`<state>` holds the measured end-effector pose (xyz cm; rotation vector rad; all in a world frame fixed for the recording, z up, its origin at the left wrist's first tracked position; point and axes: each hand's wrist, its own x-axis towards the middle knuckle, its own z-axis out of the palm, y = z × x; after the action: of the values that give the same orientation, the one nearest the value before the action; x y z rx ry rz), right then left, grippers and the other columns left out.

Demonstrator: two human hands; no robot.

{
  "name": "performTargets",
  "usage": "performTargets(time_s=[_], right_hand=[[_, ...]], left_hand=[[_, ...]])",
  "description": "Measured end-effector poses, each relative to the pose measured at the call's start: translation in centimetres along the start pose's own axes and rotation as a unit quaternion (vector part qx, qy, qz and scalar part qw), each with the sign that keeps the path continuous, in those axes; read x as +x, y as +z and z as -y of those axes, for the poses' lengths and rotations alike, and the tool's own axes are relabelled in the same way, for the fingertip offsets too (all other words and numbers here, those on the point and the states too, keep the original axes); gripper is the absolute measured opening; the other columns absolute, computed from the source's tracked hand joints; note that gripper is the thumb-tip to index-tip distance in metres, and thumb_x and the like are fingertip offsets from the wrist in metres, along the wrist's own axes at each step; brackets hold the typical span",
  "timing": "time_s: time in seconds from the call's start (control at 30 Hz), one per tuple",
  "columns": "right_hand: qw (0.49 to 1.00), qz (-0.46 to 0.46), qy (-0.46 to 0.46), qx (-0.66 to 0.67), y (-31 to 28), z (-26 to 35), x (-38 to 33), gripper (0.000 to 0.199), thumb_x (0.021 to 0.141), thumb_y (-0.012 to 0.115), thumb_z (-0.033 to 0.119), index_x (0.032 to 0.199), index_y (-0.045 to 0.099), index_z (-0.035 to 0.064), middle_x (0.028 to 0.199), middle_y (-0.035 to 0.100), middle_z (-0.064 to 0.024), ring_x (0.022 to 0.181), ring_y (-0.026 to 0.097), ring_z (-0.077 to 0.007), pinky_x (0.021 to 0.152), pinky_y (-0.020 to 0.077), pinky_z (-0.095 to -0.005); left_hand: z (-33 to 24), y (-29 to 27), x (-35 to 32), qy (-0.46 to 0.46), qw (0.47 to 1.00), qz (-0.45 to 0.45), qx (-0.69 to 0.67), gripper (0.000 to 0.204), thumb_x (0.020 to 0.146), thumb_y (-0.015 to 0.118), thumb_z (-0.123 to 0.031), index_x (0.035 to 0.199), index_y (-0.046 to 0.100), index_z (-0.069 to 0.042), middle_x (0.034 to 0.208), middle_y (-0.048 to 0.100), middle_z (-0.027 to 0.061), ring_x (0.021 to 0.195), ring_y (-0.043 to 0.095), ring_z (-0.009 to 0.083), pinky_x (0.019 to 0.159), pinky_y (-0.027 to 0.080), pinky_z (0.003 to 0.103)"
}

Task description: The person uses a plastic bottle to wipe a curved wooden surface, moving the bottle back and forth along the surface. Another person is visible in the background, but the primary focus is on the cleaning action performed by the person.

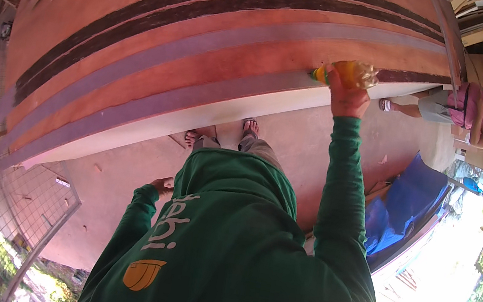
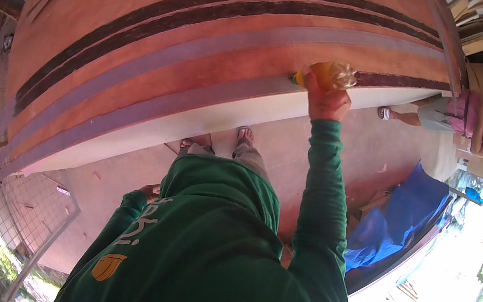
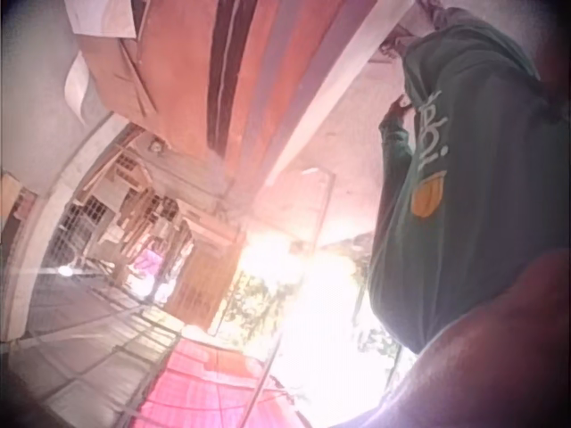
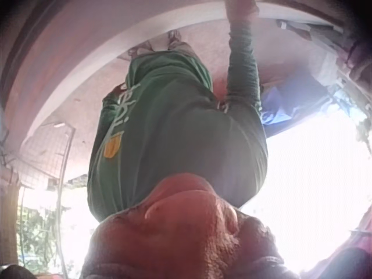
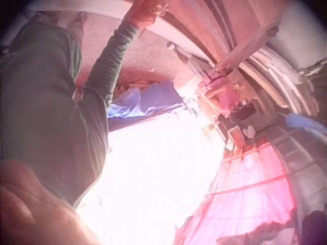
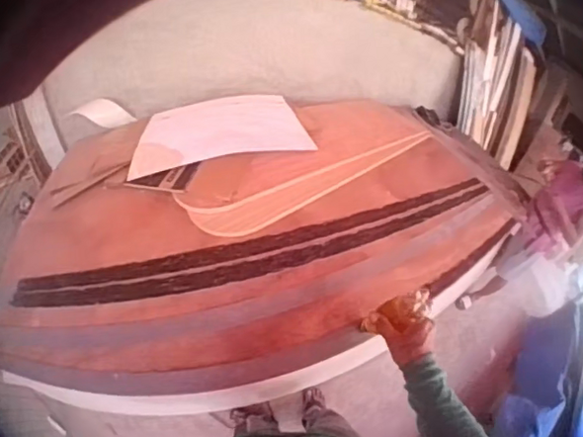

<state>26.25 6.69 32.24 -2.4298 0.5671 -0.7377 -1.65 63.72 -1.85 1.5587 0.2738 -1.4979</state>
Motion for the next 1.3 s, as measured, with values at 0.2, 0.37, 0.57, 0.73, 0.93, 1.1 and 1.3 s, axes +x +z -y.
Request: performTargets(time_s=[0.2,0.37,0.57,0.73,0.93,1.1,1.3], right_hand=[[0.996,0.009,0.081,0.025,-0.1,-4.1,2.4,0.057,0.077,0.085,0.055,0.1,0.078,0.0034,0.094,0.079,-0.0113,0.087,0.077,-0.0274,0.082,0.0586,-0.0384],[0.997,0.052,0.042,-0.035,0.4,-1.7,0.8,0.051,0.078,0.09,0.043,0.104,0.076,0.0021,0.098,0.079,-0.0088,0.089,0.075,-0.0214,0.085,0.0569,-0.0363],[0.993,0.023,0.099,-0.055,-1.5,-3.5,3.2,0.061,0.078,0.083,0.058,0.102,0.078,0.0031,0.095,0.078,-0.0159,0.09,0.076,-0.0299,0.084,0.0584,-0.0395],[0.992,0.054,0.093,-0.065,0.7,-2.6,1.7,0.063,0.078,0.083,0.058,0.105,0.077,0.0004,0.096,0.079,-0.0118,0.091,0.076,-0.0261,0.086,0.0576,-0.0376],[0.986,0.06,0.153,-0.022,-0.3,-4.3,3.0,0.062,0.077,0.084,0.059,0.103,0.078,0.0024,0.096,0.079,-0.0102,0.09,0.076,-0.0246,0.086,0.0574,-0.037],[0.992,0.015,0.09,-0.081,0.7,-2.7,2.1,0.067,0.074,0.085,0.061,0.103,0.077,0.0008,0.097,0.079,-0.0157,0.095,0.076,-0.0308,0.087,0.058,-0.0401],[0.987,0.055,0.122,0.094,1.3,-4.6,1.7,0.064,0.074,0.086,0.06,0.098,0.078,0.0015,0.096,0.079,-0.0145,0.094,0.077,-0.0262,0.085,0.058,-0.0377]], left_hand=[[-0.5,-0.7,0.6,0.023,1.0,0.0,-0.002,0.079,0.091,0.077,-0.046,0.155,0.045,-0.013,0.149,0.057,0.0197,0.14,0.053,0.0313,0.11,0.046,0.042],[-3.5,1.1,-2.6,0.041,0.999,0.014,0.025,0.066,0.094,0.074,-0.037,0.15,0.05,-0.011,0.143,0.062,0.0146,0.136,0.056,0.0285,0.109,0.046,0.042],[-2.3,2.1,-4.0,0.063,0.998,0.03,-0.003,0.052,0.096,0.07,-0.026,0.145,0.055,-0.016,0.136,0.067,0.0123,0.126,0.062,0.0242,0.092,0.056,0.04],[-4.6,2.6,-5.1,-0.076,0.994,0.009,0.072,0.048,0.096,0.068,-0.028,0.141,0.058,-0.012,0.135,0.067,0.0124,0.127,0.061,0.0233,0.101,0.052,0.039],[-3.6,2.7,-4.6,0.045,0.999,-0.02,0.021,0.056,0.098,0.07,-0.032,0.146,0.053,-0.009,0.139,0.065,0.0122,0.133,0.058,0.0259,0.108,0.048,0.038],[-7.4,2.4,-5.7,-0.005,0.999,-0.015,0.04,0.06,0.093,0.072,-0.025,0.148,0.052,-0.009,0.142,0.063,0.0125,0.136,0.056,0.027,0.11,0.047,0.04],[-0.9,1.9,-2.7,0.054,0.997,-0.048,0.029,0.046,0.099,0.064,-0.023,0.143,0.058,-0.009,0.134,0.068,0.0139,0.126,0.063,0.0272,0.102,0.051,0.037]])
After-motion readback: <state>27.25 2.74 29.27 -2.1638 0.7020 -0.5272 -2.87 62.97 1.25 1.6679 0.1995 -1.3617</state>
